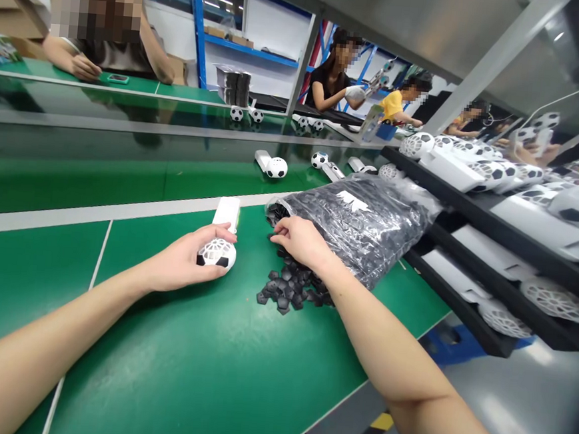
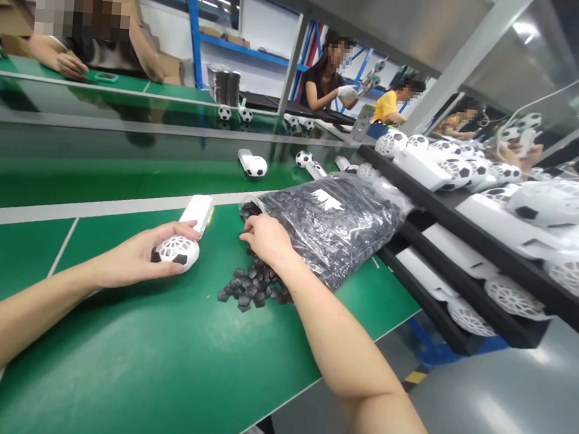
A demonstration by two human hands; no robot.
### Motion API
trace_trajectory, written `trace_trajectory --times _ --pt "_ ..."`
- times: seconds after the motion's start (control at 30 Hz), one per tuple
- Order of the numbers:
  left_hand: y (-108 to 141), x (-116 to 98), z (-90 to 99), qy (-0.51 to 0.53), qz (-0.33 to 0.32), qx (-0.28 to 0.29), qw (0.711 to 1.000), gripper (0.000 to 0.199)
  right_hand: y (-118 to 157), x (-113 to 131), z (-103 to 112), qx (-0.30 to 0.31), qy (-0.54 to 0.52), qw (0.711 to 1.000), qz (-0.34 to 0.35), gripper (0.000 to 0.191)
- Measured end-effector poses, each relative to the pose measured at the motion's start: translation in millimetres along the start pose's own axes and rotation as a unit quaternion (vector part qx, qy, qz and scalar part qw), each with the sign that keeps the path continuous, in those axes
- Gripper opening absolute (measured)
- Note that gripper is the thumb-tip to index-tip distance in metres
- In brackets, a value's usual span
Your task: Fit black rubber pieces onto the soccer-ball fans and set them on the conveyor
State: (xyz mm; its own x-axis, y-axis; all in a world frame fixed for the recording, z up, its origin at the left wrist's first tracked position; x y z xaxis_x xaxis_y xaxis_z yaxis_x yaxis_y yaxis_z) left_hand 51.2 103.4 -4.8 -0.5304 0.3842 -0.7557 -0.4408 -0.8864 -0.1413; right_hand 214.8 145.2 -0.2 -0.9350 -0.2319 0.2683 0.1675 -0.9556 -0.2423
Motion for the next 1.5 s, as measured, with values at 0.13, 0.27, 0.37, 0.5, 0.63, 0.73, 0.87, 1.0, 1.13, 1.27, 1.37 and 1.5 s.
trace_trajectory --times 0.13,0.27,0.37,0.5,0.63,0.73,0.87,1.0,1.13,1.27,1.37,1.5 --pt "-0.7 -4.2 -1.2 0.001 -0.027 -0.019 0.999 0.039 -0.2 16.1 -7.8 0.003 0.063 0.996 0.069 0.018" --pt "-3.0 0.9 9.8 -0.052 -0.005 -0.101 0.994 0.048 1.7 29.3 -15.0 -0.006 0.101 0.99 0.102 0.022" --pt "-3.5 11.3 17.0 -0.064 0.052 -0.095 0.992 0.056 0.1 37.9 -17.6 -0.022 0.116 0.986 0.117 0.028" --pt "-3.3 11.7 23.8 -0.045 0.044 -0.018 0.998 0.05 -11.7 49.0 -20.5 -0.025 0.111 0.984 0.139 0.026" --pt "0.3 15.4 27.8 0.027 0.051 0.031 0.998 0.05 -26.8 57.7 -17.4 -0.017 0.076 0.983 0.167 0.019" --pt "2.3 18.7 31.4 0.036 0.066 0.018 0.997 0.055 -28.0 64.2 -9.7 -0.021 0.037 0.984 0.175 0.015" --pt "4.7 19.6 31.9 0.037 0.075 0.013 0.996 0.057 -8.7 95.7 -2.4 0.002 -0.143 0.963 0.229 0.01" --pt "4.5 16.9 30.9 0.031 0.051 0.009 0.998 0.052 4.3 125.6 1.4 0.031 -0.323 0.905 0.275 0.004" --pt "2.6 18.7 31.3 0.022 0.05 -0.032 0.998 0.045 -2.4 128.2 -6.1 0.035 -0.357 0.897 0.257 0.001" --pt "0.9 18.6 34.5 0.016 0.047 -0.095 0.994 0.038 -6.7 125.7 -10.8 0.038 -0.38 0.894 0.235 0.007" --pt "0.5 18.0 33.8 0.01 0.044 -0.113 0.993 0.032 -9.1 124.6 -16.3 0.062 -0.39 0.895 0.209 0.01" --pt "1.7 17.4 33.1 0.012 0.045 -0.118 0.992 0.031 -8.7 126.5 -19.4 0.093 -0.386 0.894 0.208 0.012"
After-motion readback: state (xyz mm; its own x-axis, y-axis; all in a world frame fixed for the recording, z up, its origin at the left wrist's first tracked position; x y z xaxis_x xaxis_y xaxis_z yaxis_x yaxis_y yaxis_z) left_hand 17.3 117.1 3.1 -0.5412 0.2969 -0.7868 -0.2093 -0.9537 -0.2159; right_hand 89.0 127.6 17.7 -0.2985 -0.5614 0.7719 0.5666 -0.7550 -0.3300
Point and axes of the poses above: each hand's wrist, its own y-axis away from the middle knuckle, its own z-axis out of the back of the hand, x = y × z, the point moved 10 cm from there along -y, towards the middle knuckle, and after that the axes turned 11 degrees about -x, right-handed, at the moved point
